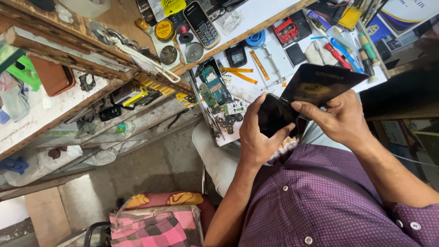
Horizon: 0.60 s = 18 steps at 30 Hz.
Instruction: The person sits at a repair bench holding a disassembled smartphone, works around its edges by hand, then peels the protective liner off a new back cover and presses the cover onto the phone body, aligning it with the camera cutout.
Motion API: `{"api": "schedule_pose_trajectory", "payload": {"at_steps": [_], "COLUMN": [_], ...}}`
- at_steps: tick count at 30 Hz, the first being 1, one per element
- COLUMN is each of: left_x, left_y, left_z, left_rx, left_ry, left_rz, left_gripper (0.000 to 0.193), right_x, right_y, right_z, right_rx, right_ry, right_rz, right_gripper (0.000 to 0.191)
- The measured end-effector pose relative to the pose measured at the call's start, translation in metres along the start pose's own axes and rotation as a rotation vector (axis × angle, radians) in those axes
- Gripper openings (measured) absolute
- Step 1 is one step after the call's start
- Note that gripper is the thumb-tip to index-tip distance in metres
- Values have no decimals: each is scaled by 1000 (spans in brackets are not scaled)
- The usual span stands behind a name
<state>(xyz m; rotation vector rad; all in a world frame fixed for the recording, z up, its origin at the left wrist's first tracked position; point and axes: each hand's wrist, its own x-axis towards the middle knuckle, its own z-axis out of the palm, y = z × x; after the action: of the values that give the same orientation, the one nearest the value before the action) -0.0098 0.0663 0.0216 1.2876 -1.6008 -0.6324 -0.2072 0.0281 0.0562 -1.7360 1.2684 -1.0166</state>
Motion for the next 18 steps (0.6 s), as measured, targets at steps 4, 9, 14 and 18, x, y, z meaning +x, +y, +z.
{"api": "schedule_pose_trajectory", "payload": {"at_steps": [4, 9, 14, 18], "left_x": [0, 0, -3, -4], "left_y": [0, 1, 3, 0], "left_z": [-1, -1, 3, 4], "left_rx": [-28, -27, -92, -98], "left_ry": [-11, -13, -4, 0], "left_rz": [-27, -18, -89, -29], "left_gripper": [90, 90, 88, 85], "right_x": [1, 0, -3, -2], "right_y": [2, -1, -7, -9], "right_z": [0, -2, -1, -3], "right_rx": [36, 6, 9, -35], "right_ry": [0, -33, 8, 20], "right_rz": [-26, 82, 91, 119], "right_gripper": [21, 21, 21, 20]}}
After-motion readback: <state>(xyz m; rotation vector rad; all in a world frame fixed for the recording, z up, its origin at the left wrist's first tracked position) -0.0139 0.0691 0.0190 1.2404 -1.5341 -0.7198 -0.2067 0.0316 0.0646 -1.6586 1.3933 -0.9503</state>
